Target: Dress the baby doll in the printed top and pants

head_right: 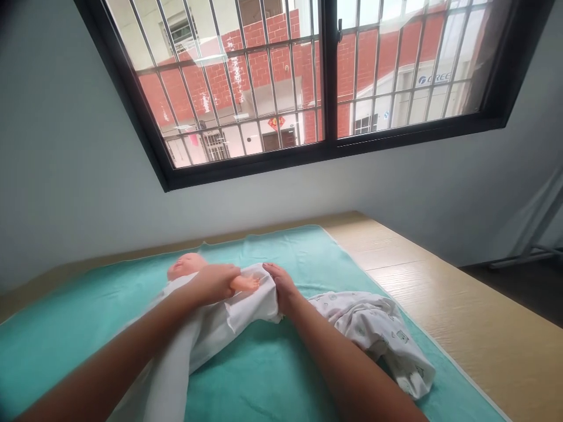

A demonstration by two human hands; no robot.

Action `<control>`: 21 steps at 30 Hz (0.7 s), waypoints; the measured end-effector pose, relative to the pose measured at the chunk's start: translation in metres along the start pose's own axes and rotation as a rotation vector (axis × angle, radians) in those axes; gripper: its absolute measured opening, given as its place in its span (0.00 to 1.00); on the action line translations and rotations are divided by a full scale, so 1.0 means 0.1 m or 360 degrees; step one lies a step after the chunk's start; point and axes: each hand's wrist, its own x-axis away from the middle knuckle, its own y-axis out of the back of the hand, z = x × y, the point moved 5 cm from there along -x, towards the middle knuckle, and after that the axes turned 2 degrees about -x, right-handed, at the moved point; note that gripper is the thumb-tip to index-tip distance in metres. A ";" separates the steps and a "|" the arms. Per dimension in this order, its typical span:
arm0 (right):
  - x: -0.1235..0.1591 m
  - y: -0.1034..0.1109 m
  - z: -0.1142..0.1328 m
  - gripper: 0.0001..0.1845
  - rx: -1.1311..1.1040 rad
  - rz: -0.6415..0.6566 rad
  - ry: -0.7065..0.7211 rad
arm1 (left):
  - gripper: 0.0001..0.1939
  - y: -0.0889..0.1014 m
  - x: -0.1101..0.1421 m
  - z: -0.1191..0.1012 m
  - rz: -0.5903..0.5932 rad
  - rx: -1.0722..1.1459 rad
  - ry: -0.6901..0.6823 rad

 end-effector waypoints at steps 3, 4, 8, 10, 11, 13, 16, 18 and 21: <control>0.01 -0.02 0.01 0.15 -0.0191 0.0114 -0.0052 | 0.08 -0.04 -0.05 0.01 0.0083 -0.0123 0.0009; 0.01 -0.02 0.01 0.14 -0.0258 0.0159 -0.0073 | 0.09 -0.05 -0.06 0.01 0.0103 -0.0159 0.0018; -0.01 -0.02 0.00 0.12 -0.0425 0.0304 -0.0097 | 0.07 -0.11 -0.07 0.05 0.0167 -0.0286 0.0071; -0.02 -0.01 0.01 0.12 -0.0431 0.0320 -0.0075 | 0.06 -0.15 -0.07 0.06 0.0201 -0.0338 0.0102; -0.03 -0.01 0.02 0.12 -0.0434 0.0323 -0.0068 | 0.06 -0.18 -0.07 0.06 0.0219 -0.0361 0.0122; -0.02 -0.03 0.05 0.12 -0.0448 0.0335 -0.0055 | 0.06 -0.22 -0.08 0.05 0.0253 -0.0400 0.0184; 0.00 -0.10 0.12 0.12 -0.0473 0.0410 -0.0025 | 0.09 -0.27 -0.12 0.03 0.0283 -0.0431 0.0319; 0.03 -0.17 0.16 0.12 -0.0472 0.0485 -0.0014 | 0.10 -0.30 -0.15 0.00 0.0288 -0.0410 0.0389; 0.07 -0.28 0.22 0.12 -0.0429 0.0524 0.0003 | 0.10 -0.31 -0.17 -0.03 0.0266 -0.0295 0.0404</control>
